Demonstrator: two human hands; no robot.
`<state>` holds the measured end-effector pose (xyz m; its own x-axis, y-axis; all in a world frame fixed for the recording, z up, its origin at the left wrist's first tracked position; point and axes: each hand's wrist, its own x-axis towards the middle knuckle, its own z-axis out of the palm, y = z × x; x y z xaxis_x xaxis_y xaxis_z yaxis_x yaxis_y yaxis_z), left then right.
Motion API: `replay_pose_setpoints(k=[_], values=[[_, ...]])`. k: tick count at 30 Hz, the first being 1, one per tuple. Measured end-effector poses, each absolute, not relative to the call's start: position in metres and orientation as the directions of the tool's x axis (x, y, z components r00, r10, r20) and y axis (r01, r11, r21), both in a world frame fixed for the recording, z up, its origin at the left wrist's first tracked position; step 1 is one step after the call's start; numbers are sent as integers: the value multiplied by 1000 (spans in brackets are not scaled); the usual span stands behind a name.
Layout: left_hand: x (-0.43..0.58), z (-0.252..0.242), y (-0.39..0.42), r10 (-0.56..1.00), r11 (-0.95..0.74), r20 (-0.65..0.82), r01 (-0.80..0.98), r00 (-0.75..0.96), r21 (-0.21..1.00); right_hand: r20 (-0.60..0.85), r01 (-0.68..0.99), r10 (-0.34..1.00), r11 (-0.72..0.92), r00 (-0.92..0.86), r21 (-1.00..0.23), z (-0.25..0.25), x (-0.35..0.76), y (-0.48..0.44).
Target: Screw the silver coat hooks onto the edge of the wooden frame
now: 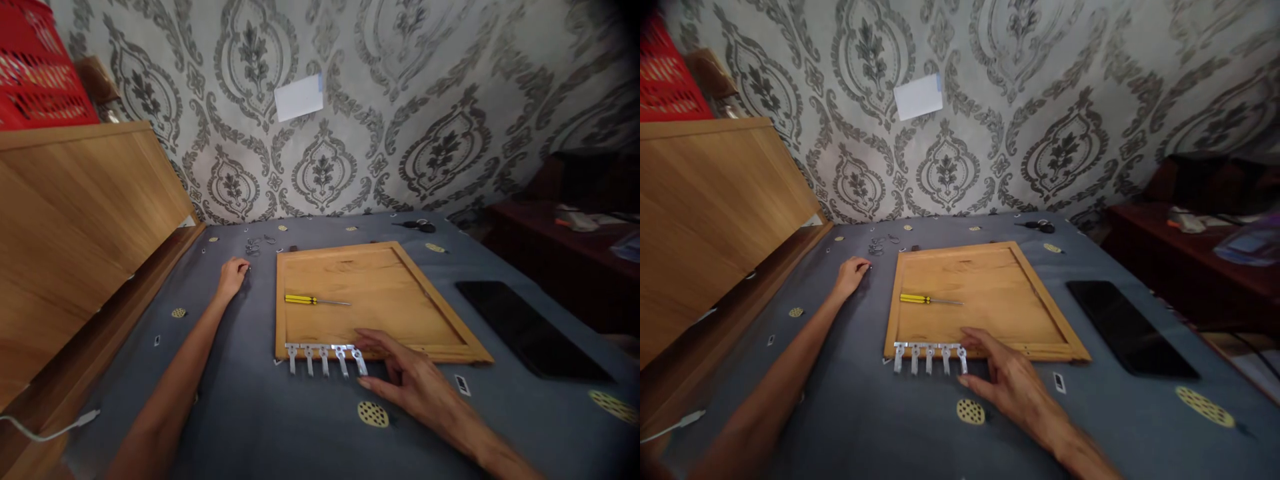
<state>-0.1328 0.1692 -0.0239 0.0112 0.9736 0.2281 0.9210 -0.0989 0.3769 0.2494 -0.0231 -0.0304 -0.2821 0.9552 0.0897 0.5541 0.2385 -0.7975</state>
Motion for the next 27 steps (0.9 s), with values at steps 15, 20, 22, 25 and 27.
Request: replay_pose_setpoints(k=[15,20,22,25,27], values=[[-121,2,155,976,-31,199,857,-84,514,68,496,946,226,-316,-839,-26,248,-28],[-91,20,127,975,-116,216,743,-40,660,52,509,948,215,-315,-834,-24,248,-28],[-66,26,108,979,-167,200,692,34,702,39,518,949,205,-312,-831,-22,247,-29],[-20,35,74,937,-313,170,519,305,795,24,534,951,194,-308,-823,-19,247,-29],[8,40,55,870,-367,126,455,477,812,16,553,952,191,-304,-811,-17,246,-30]])
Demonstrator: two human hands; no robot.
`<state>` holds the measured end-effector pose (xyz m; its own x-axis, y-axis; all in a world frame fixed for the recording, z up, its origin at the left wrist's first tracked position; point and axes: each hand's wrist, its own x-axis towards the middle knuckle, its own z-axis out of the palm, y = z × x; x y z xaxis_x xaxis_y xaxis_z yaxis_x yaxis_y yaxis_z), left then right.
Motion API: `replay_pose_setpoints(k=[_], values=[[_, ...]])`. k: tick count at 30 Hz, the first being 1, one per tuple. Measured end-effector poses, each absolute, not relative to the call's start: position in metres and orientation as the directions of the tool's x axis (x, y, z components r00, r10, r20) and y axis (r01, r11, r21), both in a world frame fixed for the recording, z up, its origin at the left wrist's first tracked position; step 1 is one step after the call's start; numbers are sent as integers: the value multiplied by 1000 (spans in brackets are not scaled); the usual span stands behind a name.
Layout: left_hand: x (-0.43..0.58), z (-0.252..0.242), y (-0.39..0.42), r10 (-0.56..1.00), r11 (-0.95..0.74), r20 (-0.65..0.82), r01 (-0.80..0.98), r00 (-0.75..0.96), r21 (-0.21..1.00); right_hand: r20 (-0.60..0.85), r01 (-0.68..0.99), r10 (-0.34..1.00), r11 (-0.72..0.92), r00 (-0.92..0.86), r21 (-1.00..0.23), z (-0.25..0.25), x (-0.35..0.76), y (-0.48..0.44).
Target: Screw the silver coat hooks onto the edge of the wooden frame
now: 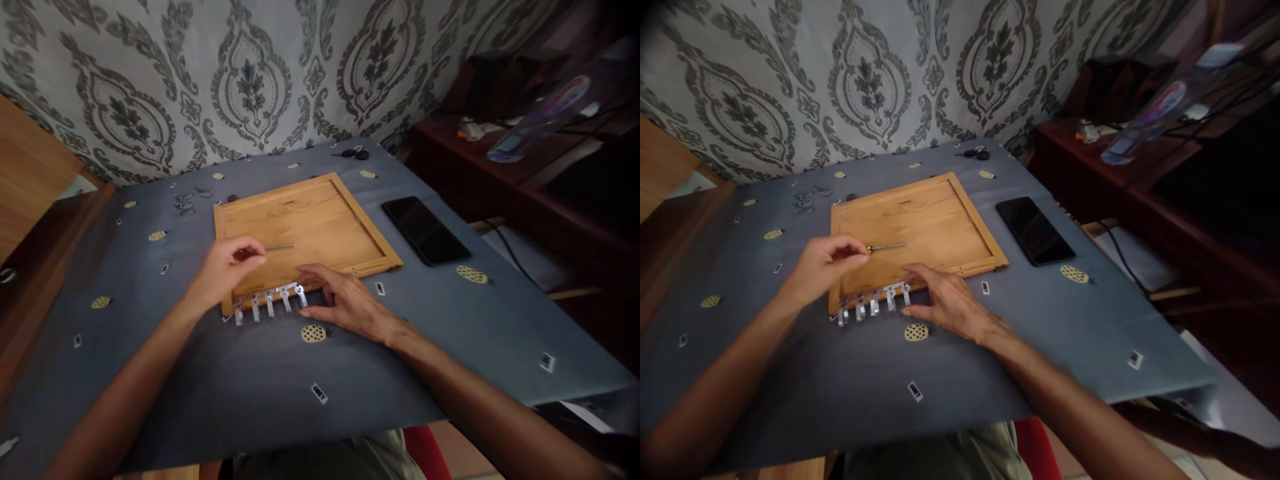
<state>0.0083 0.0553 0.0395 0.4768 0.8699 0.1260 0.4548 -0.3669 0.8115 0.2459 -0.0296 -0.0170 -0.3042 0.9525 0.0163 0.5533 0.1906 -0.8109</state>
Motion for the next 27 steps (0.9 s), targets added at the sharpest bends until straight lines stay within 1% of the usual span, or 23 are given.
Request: replay_pose_setpoints(k=[1,3,5,8,15,27], values=[[20,41,48,838,-387,98,457,537,801,13,564,954,189,-301,-804,-16,246,-30],[35,42,40,781,-460,66,500,620,734,5,572,954,184,-300,-799,-14,245,-31],[43,40,39,743,-520,45,533,668,667,1,557,952,180,-306,-810,-12,245,-31],[46,33,43,707,-564,21,546,707,620,6,527,948,182,-319,-830,-11,245,-31],[48,24,45,645,-624,15,515,764,588,0,511,945,176,-326,-841,-8,245,-31],[52,20,47,589,-668,18,474,808,575,-18,575,952,169,-305,-801,-9,245,-31]])
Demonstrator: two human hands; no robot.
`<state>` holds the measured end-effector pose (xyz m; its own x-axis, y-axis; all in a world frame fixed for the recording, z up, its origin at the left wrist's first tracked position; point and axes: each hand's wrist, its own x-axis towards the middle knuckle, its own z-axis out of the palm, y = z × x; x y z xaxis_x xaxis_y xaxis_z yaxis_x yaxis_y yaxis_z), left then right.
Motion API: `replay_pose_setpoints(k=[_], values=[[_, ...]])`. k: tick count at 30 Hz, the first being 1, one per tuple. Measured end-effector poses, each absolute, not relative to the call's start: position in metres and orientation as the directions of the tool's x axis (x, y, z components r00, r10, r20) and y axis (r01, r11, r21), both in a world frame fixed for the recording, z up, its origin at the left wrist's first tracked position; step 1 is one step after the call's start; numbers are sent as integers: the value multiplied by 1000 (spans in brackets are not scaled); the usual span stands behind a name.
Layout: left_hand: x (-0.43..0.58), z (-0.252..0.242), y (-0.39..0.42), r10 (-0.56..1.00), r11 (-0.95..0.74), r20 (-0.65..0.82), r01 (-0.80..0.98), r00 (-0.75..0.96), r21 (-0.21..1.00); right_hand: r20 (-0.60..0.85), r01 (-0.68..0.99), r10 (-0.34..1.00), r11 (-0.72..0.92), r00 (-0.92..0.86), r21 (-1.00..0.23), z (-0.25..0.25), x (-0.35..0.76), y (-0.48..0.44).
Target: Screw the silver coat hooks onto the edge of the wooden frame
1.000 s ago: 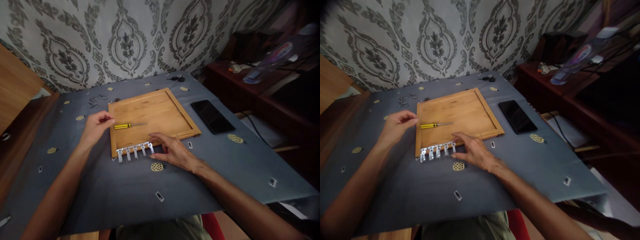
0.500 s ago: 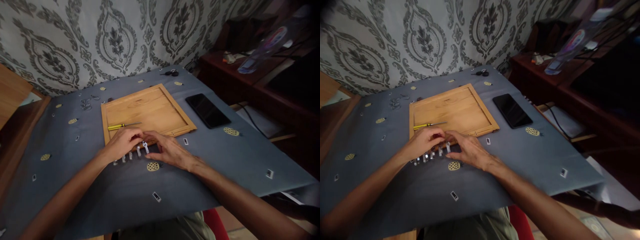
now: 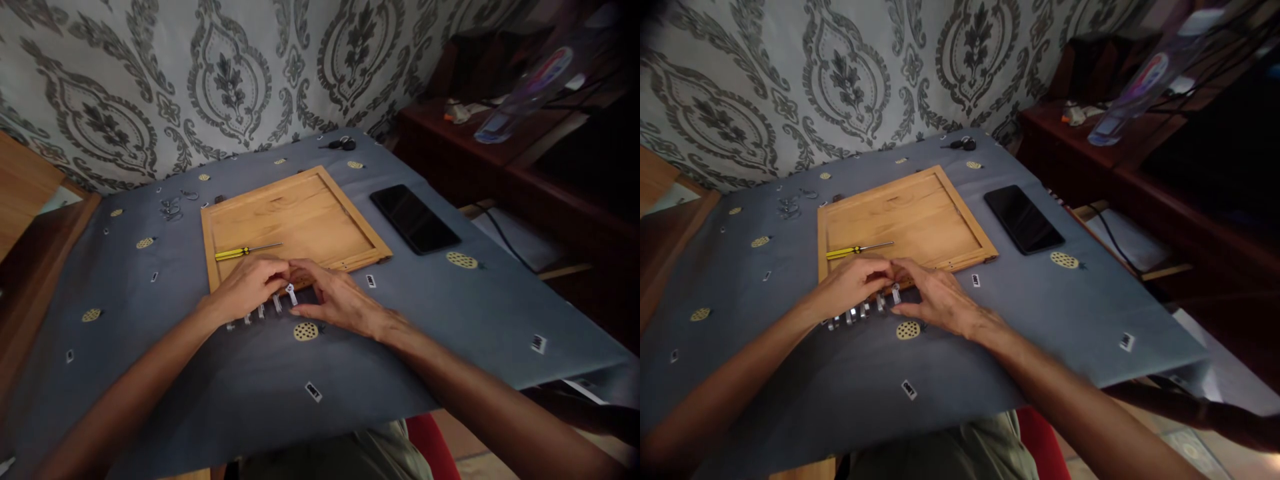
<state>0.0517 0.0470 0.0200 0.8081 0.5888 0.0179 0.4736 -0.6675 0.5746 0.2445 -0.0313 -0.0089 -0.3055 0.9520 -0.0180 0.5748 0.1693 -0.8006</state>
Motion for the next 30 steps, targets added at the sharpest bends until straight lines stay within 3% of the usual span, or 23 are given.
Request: replay_pose_setpoints(k=[20,30], values=[[49,25,52,586,-630,-29,478,810,612,-21,575,950,169,-310,-801,-4,244,-31],[50,27,49,533,-718,1,452,846,530,14,575,945,210,-326,-791,-10,245,-30]])
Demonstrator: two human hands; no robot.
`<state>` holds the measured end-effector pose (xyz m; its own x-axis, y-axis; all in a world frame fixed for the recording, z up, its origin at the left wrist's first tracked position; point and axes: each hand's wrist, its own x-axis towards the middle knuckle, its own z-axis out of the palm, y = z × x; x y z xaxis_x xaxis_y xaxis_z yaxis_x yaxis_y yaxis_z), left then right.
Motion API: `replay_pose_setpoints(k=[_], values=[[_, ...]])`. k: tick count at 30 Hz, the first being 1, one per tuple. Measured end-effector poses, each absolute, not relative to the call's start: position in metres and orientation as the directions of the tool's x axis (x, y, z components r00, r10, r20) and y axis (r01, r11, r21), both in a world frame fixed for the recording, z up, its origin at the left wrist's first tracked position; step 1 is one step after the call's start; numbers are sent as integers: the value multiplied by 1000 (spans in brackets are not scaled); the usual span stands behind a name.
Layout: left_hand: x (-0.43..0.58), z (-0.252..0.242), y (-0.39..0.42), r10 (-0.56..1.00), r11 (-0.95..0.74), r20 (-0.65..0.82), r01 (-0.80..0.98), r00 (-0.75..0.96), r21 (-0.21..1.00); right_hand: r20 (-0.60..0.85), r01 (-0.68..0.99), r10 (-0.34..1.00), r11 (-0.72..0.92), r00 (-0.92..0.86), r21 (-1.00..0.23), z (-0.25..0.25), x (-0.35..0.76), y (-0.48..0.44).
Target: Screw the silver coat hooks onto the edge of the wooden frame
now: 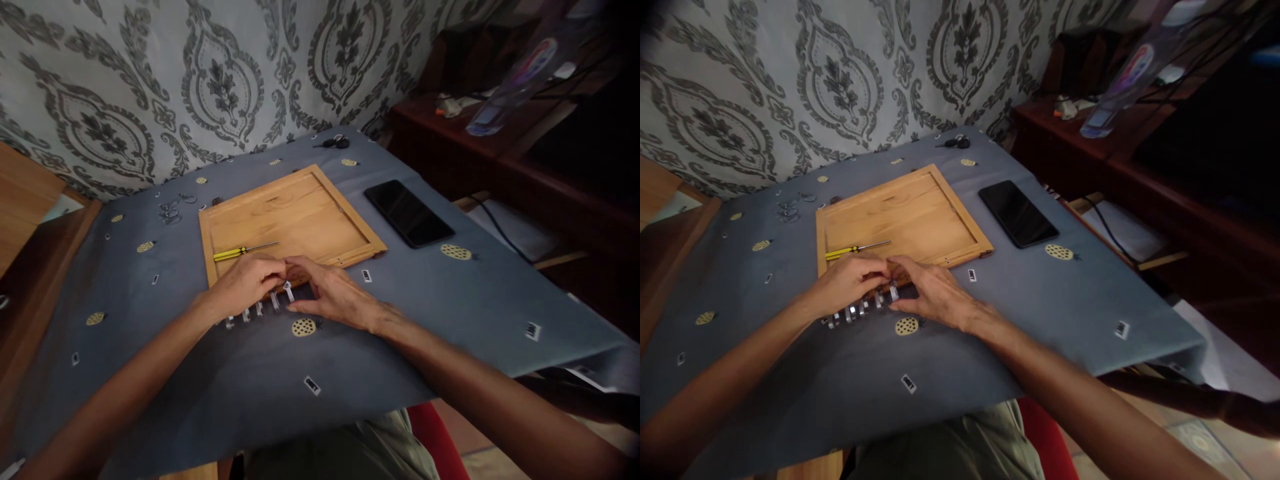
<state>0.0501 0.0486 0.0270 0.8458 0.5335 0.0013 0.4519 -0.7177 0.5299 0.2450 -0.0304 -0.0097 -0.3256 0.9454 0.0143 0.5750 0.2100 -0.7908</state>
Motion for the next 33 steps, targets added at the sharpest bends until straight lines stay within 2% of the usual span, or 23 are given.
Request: replay_pose_setpoints(k=[7,22,26,28,30,33], values=[[51,23,45,477,-807,88,395,875,439,27,571,947,215,-319,-792,-12,244,-29],[47,25,45,524,-728,39,424,851,540,12,585,946,209,-323,-784,-11,245,-30],[34,33,51,624,-678,67,497,779,542,12,565,948,200,-318,-801,-10,245,-31],[24,35,61,708,-653,117,583,696,484,36,540,944,219,-328,-813,-12,246,-31],[11,34,74,762,-639,161,688,627,343,45,524,941,225,-334,-821,-13,246,-31],[-7,28,92,791,-612,178,747,586,260,37,517,945,210,-324,-830,-15,247,-30]])
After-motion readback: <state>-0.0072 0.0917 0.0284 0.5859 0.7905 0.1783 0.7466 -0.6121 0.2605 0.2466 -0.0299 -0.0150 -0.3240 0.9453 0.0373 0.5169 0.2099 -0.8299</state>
